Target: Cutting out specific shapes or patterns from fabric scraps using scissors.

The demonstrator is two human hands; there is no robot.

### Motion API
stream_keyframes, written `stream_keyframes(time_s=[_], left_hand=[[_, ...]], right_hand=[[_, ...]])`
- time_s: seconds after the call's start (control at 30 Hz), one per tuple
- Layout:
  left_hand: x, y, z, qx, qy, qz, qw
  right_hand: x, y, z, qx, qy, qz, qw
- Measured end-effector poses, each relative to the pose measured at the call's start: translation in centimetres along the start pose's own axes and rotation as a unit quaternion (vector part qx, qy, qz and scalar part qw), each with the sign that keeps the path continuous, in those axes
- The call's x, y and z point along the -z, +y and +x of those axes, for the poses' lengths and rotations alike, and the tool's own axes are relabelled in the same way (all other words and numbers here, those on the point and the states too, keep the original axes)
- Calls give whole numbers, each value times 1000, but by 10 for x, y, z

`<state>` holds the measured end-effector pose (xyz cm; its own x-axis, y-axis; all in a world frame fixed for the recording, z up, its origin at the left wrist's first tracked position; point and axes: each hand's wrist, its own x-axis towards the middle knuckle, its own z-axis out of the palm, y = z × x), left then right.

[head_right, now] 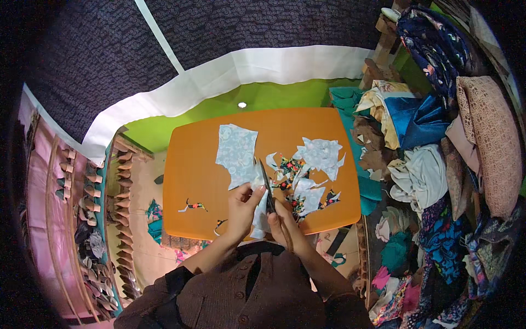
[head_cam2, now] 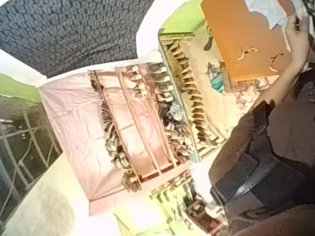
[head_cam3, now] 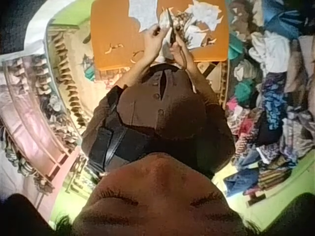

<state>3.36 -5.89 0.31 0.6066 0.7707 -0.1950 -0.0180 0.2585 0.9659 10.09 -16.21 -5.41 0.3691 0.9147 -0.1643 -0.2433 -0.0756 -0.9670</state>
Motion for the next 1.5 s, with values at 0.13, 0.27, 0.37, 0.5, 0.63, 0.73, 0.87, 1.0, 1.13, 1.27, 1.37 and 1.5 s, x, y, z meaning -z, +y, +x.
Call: stream_keyframes(time_s=[0.13,0.27,0.37,0.5,0.63,0.73,0.87,1.0,1.13,1.27,1.37,1.5], left_hand=[[3,-10,2,-11,22,-40,999],[2,-12,2,-18,41,-50,998],[0,-12,0,-14,59,-68,996],[-6,2,-6,3,58,-116,992],[-3,-6,-5,-27,71,-100,992],[-3,-5,-6,5,66,-96,993],[-1,-6,-1,-18,64,-90,994],[6,-8,2,-3,38,-31,999],[7,-14,2,-13,39,-31,999],[4,-10,2,-11,50,-87,995],[4,-10,2,-3,47,-98,994],[5,-12,4,-24,45,-90,995]], right_hand=[[-10,-18,3,21,11,8,1000],[-6,-27,2,4,-46,24,999],[-7,-31,3,1,-50,7,999],[-10,-26,5,4,-36,-7,999],[-14,-30,5,10,-33,-9,999],[-12,-35,0,-39,-47,1,998],[-8,-29,-5,-69,-56,132,987],[-4,-24,-5,-72,-63,120,988],[-6,-22,-3,-86,-56,108,989],[-11,-26,-1,-48,-45,89,994],[-10,-22,-2,-44,-34,75,996],[-14,-23,-2,-36,-37,78,996]])
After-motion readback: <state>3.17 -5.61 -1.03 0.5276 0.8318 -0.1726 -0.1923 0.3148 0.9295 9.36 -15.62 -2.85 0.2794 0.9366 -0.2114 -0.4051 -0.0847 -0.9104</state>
